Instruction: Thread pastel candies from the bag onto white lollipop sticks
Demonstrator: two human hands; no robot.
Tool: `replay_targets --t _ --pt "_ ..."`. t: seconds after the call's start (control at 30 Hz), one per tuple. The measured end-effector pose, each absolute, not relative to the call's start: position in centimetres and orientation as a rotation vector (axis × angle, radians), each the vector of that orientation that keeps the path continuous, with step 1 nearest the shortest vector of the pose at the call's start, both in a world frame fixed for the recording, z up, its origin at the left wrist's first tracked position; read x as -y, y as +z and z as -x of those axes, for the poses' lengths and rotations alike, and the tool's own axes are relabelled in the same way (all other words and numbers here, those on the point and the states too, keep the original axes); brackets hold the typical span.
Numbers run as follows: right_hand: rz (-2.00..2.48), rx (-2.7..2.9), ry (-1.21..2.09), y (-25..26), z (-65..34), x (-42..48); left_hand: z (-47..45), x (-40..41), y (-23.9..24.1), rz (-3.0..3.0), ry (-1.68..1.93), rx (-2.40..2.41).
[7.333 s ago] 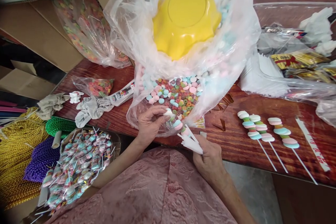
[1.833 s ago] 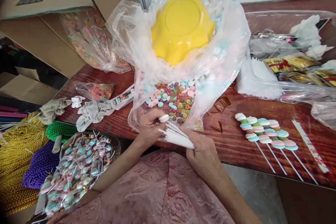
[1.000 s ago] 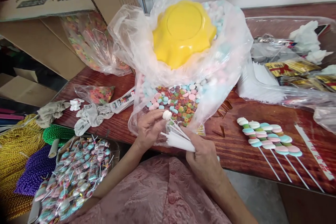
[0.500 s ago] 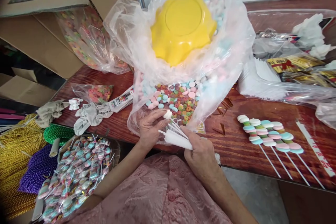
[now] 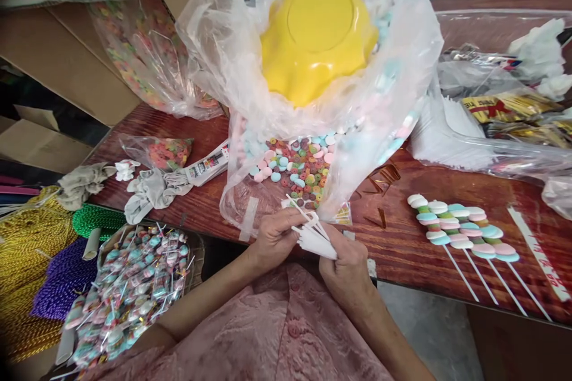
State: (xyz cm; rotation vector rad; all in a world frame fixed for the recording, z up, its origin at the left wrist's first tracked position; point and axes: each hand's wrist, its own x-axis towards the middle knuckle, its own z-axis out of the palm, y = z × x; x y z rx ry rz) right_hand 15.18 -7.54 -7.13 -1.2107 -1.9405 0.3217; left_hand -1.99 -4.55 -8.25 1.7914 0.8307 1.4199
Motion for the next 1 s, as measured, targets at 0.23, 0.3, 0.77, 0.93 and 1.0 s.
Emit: replay_targets --t 0.23,0.3,0.77,0.93,1.0 --pt "1.432 1.71 0.449 -8.5 -18.6 7.5 5.1 0.6 -7.1 -1.785 1.174 -1.401" --pt "1.442 1.695 0.438 -8.9 -19.3 7.5 5.7 -1.0 -7.2 -1.978 0.85 -1.544" --pt "1.259 1.852 0.352 -8.2 -19.2 7.4 4.7 -0.3 -8.8 -2.259 0.592 -1.536" --pt "1.243 1.876 0.361 -8.2 -18.8 7.5 4.8 -0.4 -8.7 -2.426 0.491 -1.445" --pt "1.256 1.88 0.368 -8.3 -18.9 7.6 4.7 0.1 -8.9 -2.488 0.541 -1.419"
